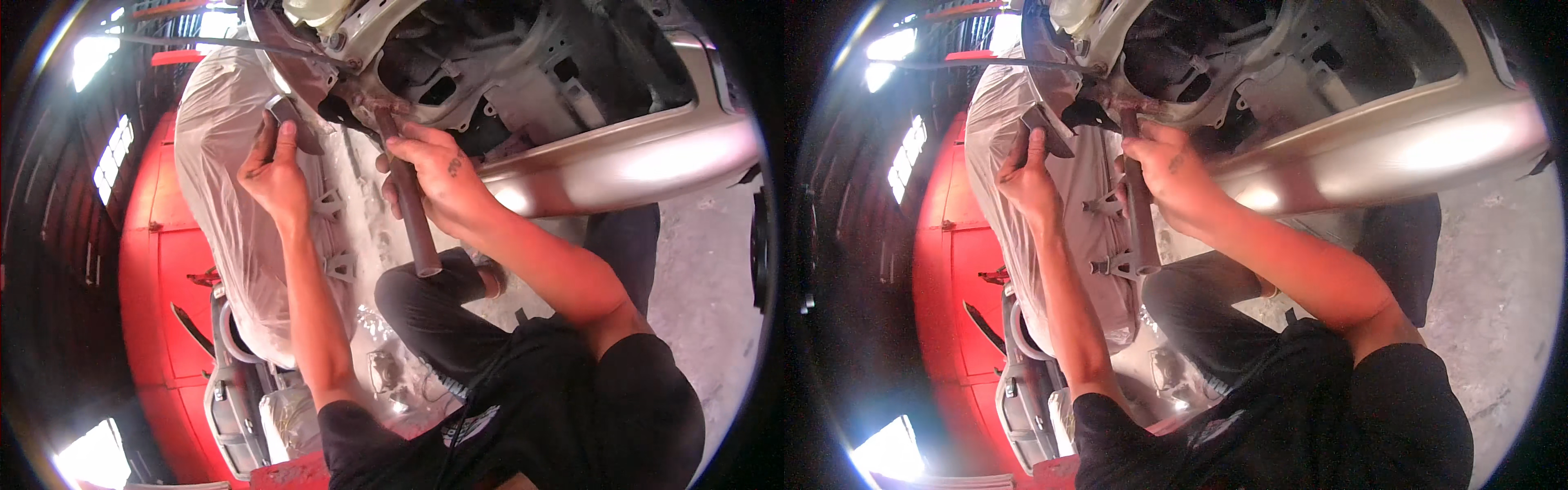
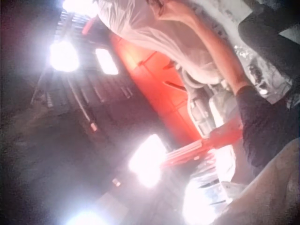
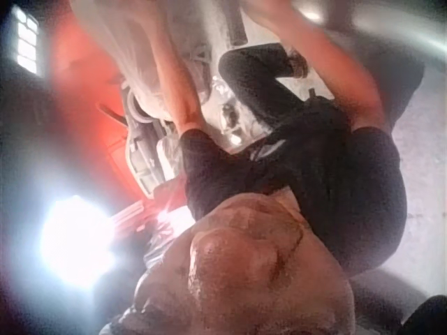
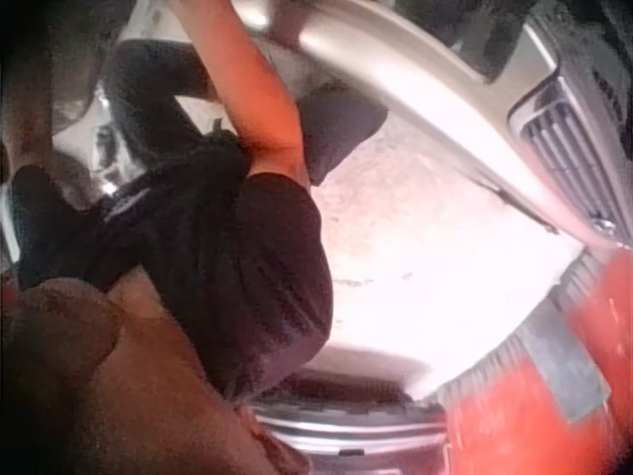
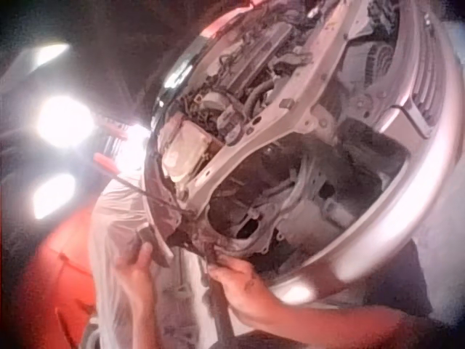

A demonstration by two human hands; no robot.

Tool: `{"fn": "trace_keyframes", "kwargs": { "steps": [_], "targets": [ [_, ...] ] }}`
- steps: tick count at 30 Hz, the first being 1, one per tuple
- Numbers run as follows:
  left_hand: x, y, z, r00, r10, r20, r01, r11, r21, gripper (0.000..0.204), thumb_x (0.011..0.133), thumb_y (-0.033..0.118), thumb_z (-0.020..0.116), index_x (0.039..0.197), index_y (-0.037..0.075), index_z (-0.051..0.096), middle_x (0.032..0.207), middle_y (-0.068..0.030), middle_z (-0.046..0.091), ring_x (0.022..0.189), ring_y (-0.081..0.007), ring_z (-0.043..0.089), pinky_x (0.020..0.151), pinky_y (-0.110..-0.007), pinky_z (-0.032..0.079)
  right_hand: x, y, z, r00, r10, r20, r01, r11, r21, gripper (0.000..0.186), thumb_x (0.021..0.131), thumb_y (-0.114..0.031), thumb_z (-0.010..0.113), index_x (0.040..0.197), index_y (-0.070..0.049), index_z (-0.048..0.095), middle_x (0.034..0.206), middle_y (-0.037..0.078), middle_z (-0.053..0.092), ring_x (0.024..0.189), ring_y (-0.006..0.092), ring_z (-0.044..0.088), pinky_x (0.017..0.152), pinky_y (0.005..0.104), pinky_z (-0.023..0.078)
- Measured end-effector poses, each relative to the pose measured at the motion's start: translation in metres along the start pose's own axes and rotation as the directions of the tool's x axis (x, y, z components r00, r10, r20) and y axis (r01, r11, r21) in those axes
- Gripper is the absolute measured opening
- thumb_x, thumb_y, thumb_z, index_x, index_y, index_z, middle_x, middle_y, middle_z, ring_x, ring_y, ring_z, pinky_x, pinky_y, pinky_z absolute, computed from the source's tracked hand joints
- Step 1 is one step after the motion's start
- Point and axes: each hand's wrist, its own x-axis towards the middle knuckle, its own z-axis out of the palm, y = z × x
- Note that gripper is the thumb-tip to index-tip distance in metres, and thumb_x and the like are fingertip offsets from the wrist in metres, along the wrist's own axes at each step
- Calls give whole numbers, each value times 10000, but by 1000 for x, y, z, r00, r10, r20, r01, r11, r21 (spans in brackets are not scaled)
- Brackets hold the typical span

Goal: The person uses a hammer and a metal rod to adjust and reshape the damaged metal frame surrounding a car's headlight housing, striking the metal while holding components in place.

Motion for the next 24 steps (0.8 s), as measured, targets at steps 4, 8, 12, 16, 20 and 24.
{"fn": "trace_keyframes", "kwargs": {
  "steps": [4, 8, 12, 16, 20, 24],
  "targets": [
    [-4, 5, 5, 998, -58, -3, 57, 996, -72, 419, 930, 67, 744, 1282, -132, 633, 1239, -219, 696, 1110, -219, 669, 1009, -314, 511, 10, -17, 19, 977, 10, 214, 52, 958, -282, 204, 1003, -230, 575, 1020, -31, 533, 857, 78, 605, 601, 138, 582, 450, 304, 431],
    [-3, 6, -1, 998, -61, 19, 62, 996, -64, 434, 922, 42, 738, 1304, -128, 620, 1315, -227, 666, 1203, -216, 626, 1090, -314, 435, 13, -16, 7, 982, 15, 191, 33, 969, -246, 181, 994, -201, 552, 981, -20, 561, 784, 71, 586, 518, 148, 550, 420, 303, 437],
    [-3, 8, 1, 999, -34, 16, 33, 999, 10, 427, 918, 33, 737, 1298, -127, 625, 1315, -225, 667, 1206, -220, 626, 1095, -320, 430, 3, -17, 4, 995, -12, 98, 32, 976, -215, 179, 986, -198, 557, 1009, -21, 576, 779, 70, 599, 514, 143, 554, 425, 306, 432],
    [0, 12, 3, 999, 33, 32, -34, 999, 39, 435, 933, 79, 747, 1290, -138, 626, 1207, -206, 714, 1076, -205, 676, 991, -303, 513, 18, -17, 17, 988, -16, 153, 60, 954, -294, 251, 995, -238, 551, 1106, -19, 602, 786, 64, 611, 467, 123, 510, 411, 293, 395],
    [0, 8, 1, 999, 43, 22, -44, 998, 43, 437, 928, 82, 753, 1291, -127, 631, 1203, -198, 718, 1084, -192, 673, 990, -310, 515, 15, -16, 2, 986, -51, 157, 97, 949, -299, 213, 982, -204, 556, 1075, -18, 602, 745, 70, 606, 461, 157, 535, 417, 317, 418],
    [1, 12, 2, 1000, 5, 19, -5, 1000, 22, 431, 925, 76, 754, 1293, -116, 636, 1196, -185, 724, 1075, -184, 672, 989, -313, 513, 19, -15, 15, 984, -34, 172, 86, 950, -301, 208, 983, -216, 565, 1051, -23, 598, 760, 71, 603, 459, 155, 532, 413, 318, 422]
  ]
}}
